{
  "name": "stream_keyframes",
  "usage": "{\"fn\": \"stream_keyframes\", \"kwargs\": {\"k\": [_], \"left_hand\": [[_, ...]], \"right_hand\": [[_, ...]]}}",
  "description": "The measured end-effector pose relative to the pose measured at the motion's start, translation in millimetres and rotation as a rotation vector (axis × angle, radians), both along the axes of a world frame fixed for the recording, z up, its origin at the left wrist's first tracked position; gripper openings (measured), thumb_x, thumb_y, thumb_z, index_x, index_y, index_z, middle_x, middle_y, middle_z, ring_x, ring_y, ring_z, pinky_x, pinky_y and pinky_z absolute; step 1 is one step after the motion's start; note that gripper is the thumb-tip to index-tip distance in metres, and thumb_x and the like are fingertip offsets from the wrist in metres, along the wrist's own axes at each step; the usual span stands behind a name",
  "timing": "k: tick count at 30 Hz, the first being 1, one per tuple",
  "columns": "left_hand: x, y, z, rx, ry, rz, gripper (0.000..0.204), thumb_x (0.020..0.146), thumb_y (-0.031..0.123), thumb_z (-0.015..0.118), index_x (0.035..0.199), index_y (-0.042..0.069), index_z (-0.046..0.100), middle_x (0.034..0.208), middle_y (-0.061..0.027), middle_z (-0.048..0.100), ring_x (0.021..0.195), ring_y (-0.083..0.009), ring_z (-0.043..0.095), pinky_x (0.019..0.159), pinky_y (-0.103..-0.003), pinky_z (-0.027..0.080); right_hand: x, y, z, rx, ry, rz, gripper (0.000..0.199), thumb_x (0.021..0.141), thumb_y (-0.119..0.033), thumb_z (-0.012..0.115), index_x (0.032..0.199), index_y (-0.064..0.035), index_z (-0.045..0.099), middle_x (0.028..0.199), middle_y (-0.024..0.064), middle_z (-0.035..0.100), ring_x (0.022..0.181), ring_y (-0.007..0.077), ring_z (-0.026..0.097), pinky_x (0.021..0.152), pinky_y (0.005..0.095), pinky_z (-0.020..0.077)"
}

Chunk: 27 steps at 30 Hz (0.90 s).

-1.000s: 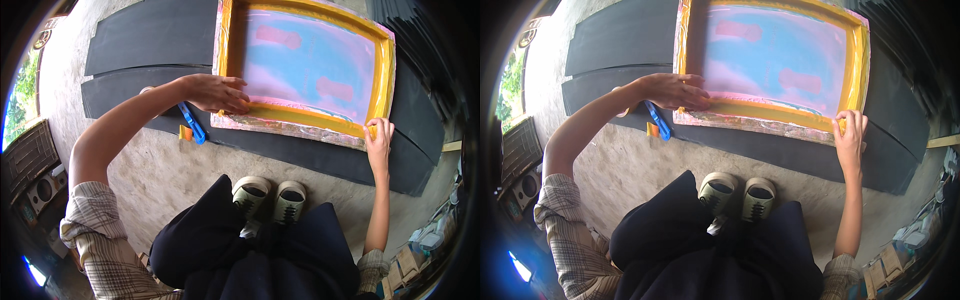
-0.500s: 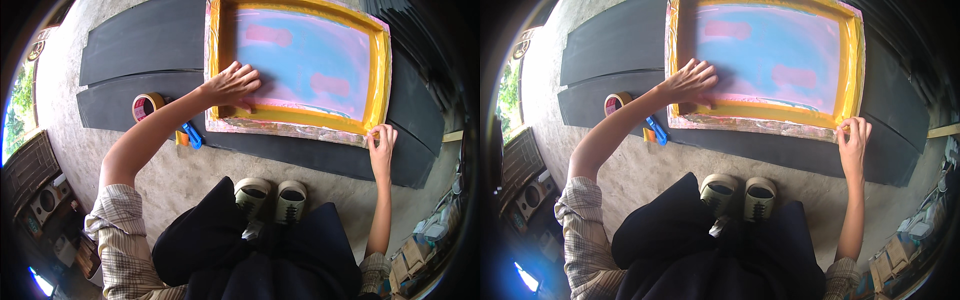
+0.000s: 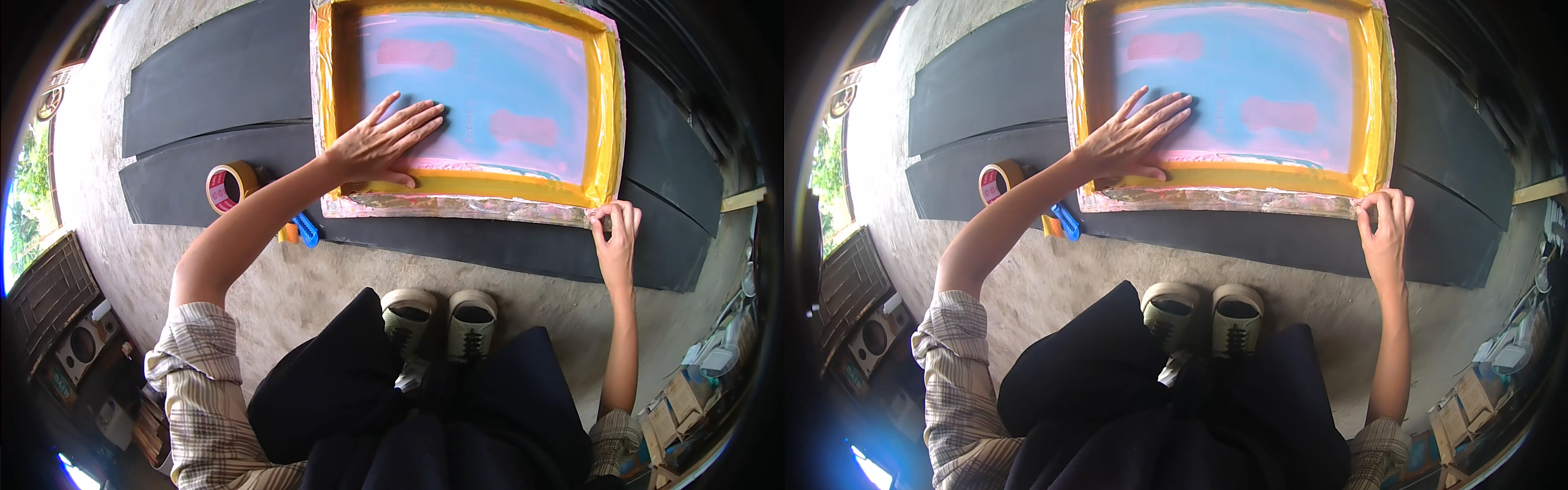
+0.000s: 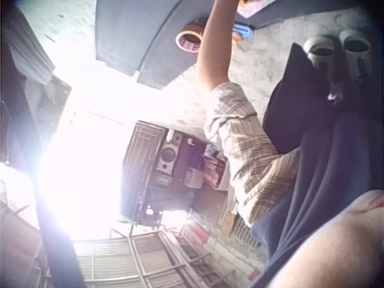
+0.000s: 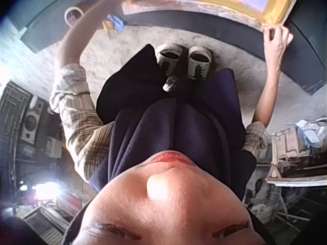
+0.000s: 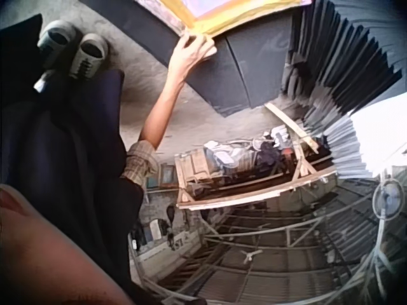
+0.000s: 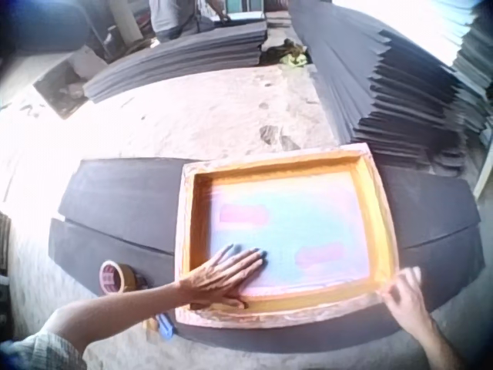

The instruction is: The person applies yellow tape to the edges of a rectangular frame resting on a black mat. They smooth the tape along the sides and corners, occasionally using a blue utility knife to trim excess tape. The person repeatedly adjusts and presses the tape to ensure it adheres properly to the frame's perimeter.

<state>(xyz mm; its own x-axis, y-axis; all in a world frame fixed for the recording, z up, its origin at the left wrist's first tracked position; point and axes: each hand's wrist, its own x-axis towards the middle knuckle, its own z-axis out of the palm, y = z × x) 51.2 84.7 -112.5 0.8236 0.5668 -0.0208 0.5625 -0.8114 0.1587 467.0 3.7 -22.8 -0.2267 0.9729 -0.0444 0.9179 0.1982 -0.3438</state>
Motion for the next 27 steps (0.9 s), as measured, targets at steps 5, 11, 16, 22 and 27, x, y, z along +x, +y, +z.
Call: {"fn": "stream_keyframes", "kwargs": {"k": [5, 11, 16, 22, 27], "left_hand": [[32.9, 7.9, -10.5, 0.009, -0.140, 0.022, 0.109, 0.076, 0.084, 0.033, 0.151, 0.007, 0.013, 0.156, -0.0095, 0.019, 0.145, -0.0226, 0.017, 0.118, -0.052, 0.008], [72.9, 12.1, -6.1, 0.015, -0.177, 0.059, 0.103, 0.080, 0.079, 0.031, 0.151, 0.007, 0.013, 0.157, -0.0078, 0.017, 0.145, -0.0200, 0.015, 0.118, -0.052, 0.007], [38.3, 11.6, -16.7, -0.030, -0.138, -0.209, 0.078, 0.092, 0.062, 0.030, 0.152, 0.014, 0.012, 0.159, -0.0004, 0.014, 0.146, -0.0166, 0.012, 0.119, -0.048, 0.005], [-3.5, 15.1, 4.3, 0.122, 0.247, -0.749, 0.077, 0.090, 0.043, 0.049, 0.152, 0.025, 0.007, 0.159, 0.0103, 0.008, 0.145, -0.0071, 0.006, 0.121, -0.042, -0.002], [44.0, 29.6, 3.9, -0.256, 0.120, -0.718, 0.081, 0.088, 0.040, 0.053, 0.152, 0.021, 0.008, 0.159, 0.0101, 0.004, 0.145, -0.0072, 0.004, 0.121, -0.041, -0.005]], "right_hand": [[3.0, -4.1, 6.6, -0.007, 0.026, -0.035, 0.016, 0.080, 0.000, 0.064, 0.091, -0.0056, 0.054, 0.099, 0.0079, 0.050, 0.099, 0.0283, 0.046, 0.086, 0.0429, 0.0395], [5.7, -11.2, 7.4, 0.009, 0.012, -0.019, 0.017, 0.080, -0.001, 0.065, 0.092, -0.0054, 0.054, 0.100, 0.0083, 0.051, 0.099, 0.0288, 0.046, 0.086, 0.0430, 0.0394], [2.3, -10.8, 11.4, 0.030, 0.024, -0.006, 0.017, 0.079, -0.001, 0.065, 0.092, -0.0053, 0.054, 0.100, 0.0085, 0.051, 0.100, 0.0290, 0.045, 0.087, 0.0425, 0.0392], [16.3, -23.8, 12.4, -0.001, -0.021, -0.023, 0.016, 0.080, -0.003, 0.065, 0.092, -0.0062, 0.055, 0.100, 0.0087, 0.050, 0.100, 0.0292, 0.045, 0.087, 0.0421, 0.0385], [19.2, -25.0, 18.5, 0.033, -0.030, -0.037, 0.017, 0.079, -0.004, 0.066, 0.092, -0.0065, 0.055, 0.100, 0.0081, 0.050, 0.098, 0.0288, 0.045, 0.088, 0.0424, 0.0382]]}}
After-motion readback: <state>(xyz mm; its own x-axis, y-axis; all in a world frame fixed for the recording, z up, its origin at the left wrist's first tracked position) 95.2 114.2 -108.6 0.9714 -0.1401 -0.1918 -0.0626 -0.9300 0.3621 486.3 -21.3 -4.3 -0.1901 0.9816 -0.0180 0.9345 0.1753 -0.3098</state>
